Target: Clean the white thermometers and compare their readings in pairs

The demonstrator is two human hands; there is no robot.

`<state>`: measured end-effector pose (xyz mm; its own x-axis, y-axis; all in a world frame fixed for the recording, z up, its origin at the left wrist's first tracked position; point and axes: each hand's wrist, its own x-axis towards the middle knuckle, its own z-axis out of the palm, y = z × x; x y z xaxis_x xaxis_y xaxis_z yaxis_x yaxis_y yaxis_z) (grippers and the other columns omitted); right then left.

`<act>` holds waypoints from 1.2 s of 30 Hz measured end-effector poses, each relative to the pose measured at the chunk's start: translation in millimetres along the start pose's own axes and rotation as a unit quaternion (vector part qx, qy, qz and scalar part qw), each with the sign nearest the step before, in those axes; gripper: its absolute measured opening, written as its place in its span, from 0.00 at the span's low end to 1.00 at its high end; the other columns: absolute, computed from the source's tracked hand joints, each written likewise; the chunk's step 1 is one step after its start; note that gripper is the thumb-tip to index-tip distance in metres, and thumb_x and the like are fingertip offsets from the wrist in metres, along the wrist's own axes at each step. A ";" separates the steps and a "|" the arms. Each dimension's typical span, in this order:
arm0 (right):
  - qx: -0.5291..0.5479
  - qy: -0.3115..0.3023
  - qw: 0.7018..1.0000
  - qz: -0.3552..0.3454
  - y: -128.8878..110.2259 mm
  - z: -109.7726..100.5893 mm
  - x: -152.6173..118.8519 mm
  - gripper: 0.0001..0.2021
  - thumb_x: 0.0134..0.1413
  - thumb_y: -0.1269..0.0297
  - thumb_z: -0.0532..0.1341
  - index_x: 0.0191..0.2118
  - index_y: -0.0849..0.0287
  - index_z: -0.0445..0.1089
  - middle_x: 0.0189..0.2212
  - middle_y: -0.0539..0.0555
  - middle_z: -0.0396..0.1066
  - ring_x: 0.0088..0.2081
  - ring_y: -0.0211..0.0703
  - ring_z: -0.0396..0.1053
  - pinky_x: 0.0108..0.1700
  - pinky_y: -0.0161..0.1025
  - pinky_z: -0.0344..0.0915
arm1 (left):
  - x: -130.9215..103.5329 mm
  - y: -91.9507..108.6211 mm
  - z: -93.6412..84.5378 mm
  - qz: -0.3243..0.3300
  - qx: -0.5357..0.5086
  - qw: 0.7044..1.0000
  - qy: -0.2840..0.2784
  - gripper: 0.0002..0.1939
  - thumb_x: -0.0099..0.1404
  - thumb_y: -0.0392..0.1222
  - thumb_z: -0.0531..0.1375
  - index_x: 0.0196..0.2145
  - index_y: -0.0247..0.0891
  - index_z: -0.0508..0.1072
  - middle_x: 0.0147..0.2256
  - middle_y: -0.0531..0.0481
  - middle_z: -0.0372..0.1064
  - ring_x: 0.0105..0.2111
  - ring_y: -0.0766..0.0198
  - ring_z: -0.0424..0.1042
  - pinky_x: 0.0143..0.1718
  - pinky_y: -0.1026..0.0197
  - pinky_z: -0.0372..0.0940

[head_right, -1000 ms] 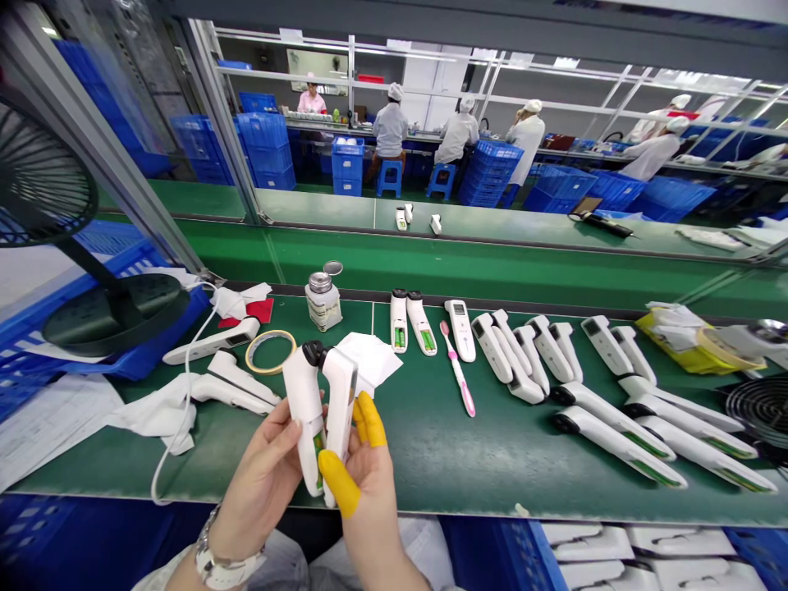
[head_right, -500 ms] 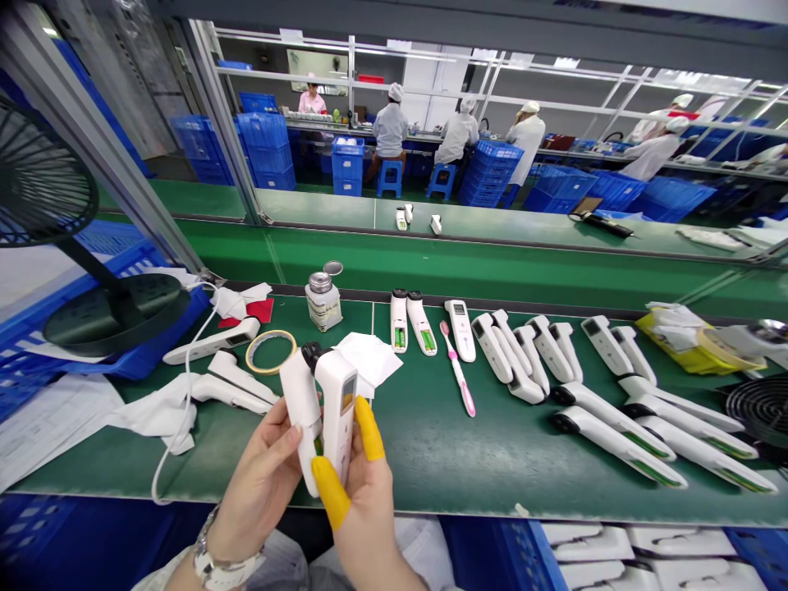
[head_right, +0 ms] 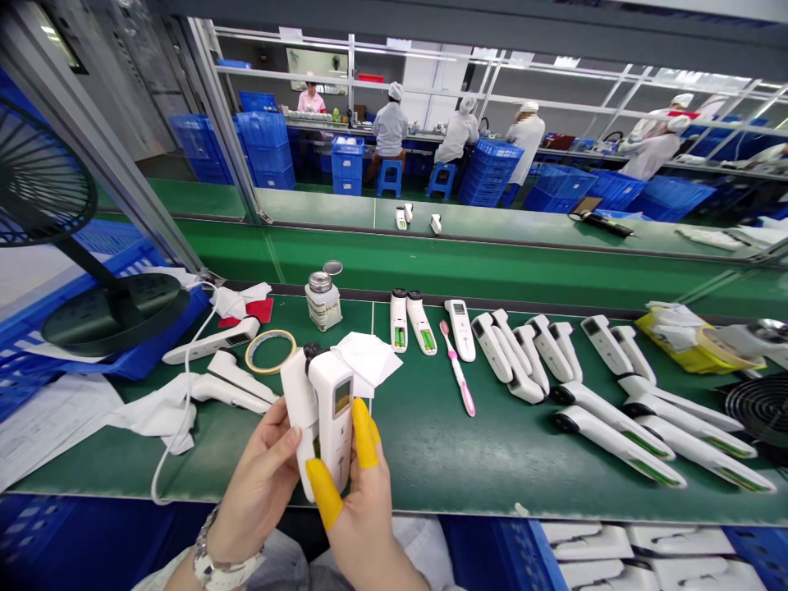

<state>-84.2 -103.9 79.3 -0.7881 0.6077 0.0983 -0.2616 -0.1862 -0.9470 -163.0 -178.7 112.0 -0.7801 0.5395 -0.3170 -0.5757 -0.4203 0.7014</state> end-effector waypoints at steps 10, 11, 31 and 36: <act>-0.064 -0.020 0.998 0.012 -15.6 1.4 7.9 0.26 0.40 0.72 0.68 0.48 0.54 0.65 0.41 0.54 0.73 0.43 0.49 0.71 0.42 0.40 0.70 | -1.0 0.6 0.2 -0.013 0.000 0.999 -0.032 0.22 0.56 0.39 0.63 0.49 0.43 0.66 0.46 0.47 0.68 0.37 0.63 0.71 0.32 0.66 0.66; -0.086 -0.022 0.996 0.011 -16.8 0.6 8.3 0.25 0.39 0.72 0.69 0.47 0.54 0.66 0.40 0.54 0.73 0.41 0.49 0.71 0.42 0.41 0.70 | -1.1 0.3 0.1 -0.014 0.001 0.999 -0.034 0.21 0.56 0.39 0.63 0.48 0.43 0.66 0.46 0.47 0.68 0.37 0.63 0.71 0.33 0.66 0.66; -0.163 0.020 0.986 -0.033 -9.7 -7.9 8.0 0.36 0.51 0.62 0.62 0.63 0.56 0.46 0.52 0.61 0.64 0.54 0.55 0.62 0.54 0.51 0.61 | -1.8 -5.7 2.8 -0.012 0.036 0.997 -0.068 0.20 0.60 0.38 0.58 0.51 0.42 0.63 0.45 0.47 0.69 0.41 0.60 0.69 0.40 0.61 0.64; -0.150 0.017 0.988 -0.014 -6.5 -7.6 4.8 0.35 0.51 0.62 0.61 0.63 0.54 0.46 0.54 0.61 0.63 0.54 0.55 0.62 0.53 0.51 0.62 | -1.7 -5.4 2.4 -0.013 0.016 0.997 -0.068 0.21 0.60 0.38 0.58 0.52 0.45 0.64 0.47 0.48 0.69 0.45 0.58 0.68 0.44 0.59 0.62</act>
<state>-82.0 -93.9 83.6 -0.7623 0.6359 0.1204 -0.1020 0.0656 -0.9926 -158.0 -175.6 110.3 -0.7235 0.6446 -0.2471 -0.5855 -0.3833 0.7143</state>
